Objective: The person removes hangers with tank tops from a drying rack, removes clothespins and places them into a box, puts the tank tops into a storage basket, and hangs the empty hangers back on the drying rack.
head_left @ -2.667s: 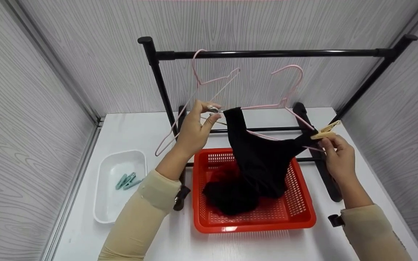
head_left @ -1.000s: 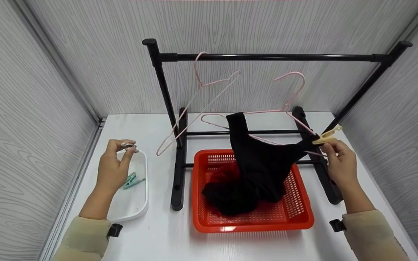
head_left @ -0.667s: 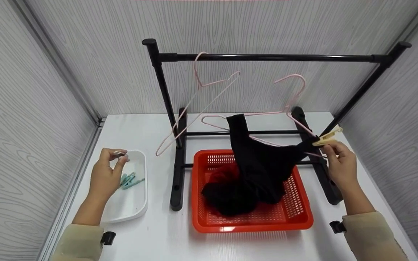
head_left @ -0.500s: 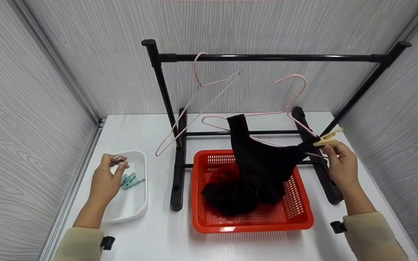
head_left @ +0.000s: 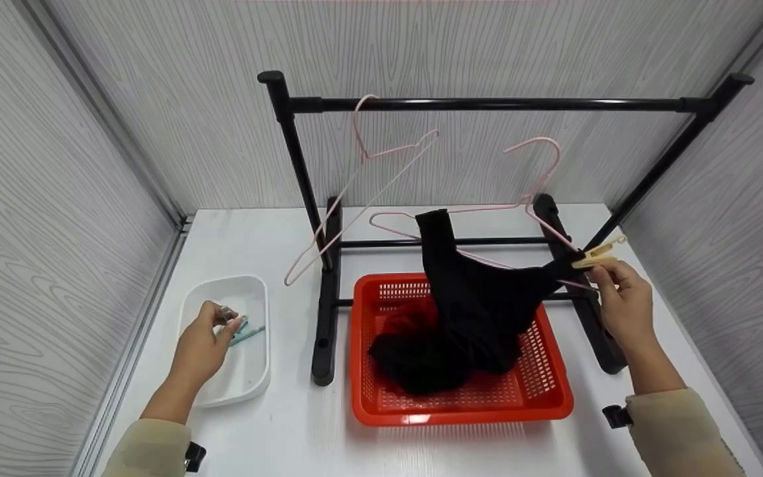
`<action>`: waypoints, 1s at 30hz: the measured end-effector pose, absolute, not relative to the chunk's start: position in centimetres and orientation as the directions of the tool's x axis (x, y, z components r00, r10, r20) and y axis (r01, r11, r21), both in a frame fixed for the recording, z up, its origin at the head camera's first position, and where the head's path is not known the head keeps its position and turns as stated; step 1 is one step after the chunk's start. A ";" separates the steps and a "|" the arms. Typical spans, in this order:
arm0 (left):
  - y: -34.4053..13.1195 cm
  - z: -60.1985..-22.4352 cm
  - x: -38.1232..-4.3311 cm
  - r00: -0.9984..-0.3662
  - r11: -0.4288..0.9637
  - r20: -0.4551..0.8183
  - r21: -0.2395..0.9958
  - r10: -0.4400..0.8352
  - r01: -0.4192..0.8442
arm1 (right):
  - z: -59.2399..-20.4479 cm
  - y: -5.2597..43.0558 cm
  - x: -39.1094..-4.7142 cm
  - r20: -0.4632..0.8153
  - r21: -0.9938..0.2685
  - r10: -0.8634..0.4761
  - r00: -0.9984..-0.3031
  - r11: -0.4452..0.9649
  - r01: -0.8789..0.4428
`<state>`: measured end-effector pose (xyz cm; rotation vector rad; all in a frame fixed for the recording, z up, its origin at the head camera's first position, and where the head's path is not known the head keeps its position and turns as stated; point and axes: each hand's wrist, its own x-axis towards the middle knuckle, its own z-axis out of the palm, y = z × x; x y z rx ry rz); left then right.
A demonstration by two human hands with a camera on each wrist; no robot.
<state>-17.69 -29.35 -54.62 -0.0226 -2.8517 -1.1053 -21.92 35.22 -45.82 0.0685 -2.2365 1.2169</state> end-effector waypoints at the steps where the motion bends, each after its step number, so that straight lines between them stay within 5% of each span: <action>1: -29.4 -54.8 -17.7 -0.997 0.747 0.070 0.663 -0.013 0.037 | -45.8 35.2 -21.9 0.517 -0.749 0.223 -0.827 0.585 -0.310; 30: -30.3 -57.1 -17.2 -0.983 0.891 -0.172 0.454 0.064 -0.022 | -43.8 33.0 -20.2 0.469 -0.774 0.191 -0.862 0.559 -0.297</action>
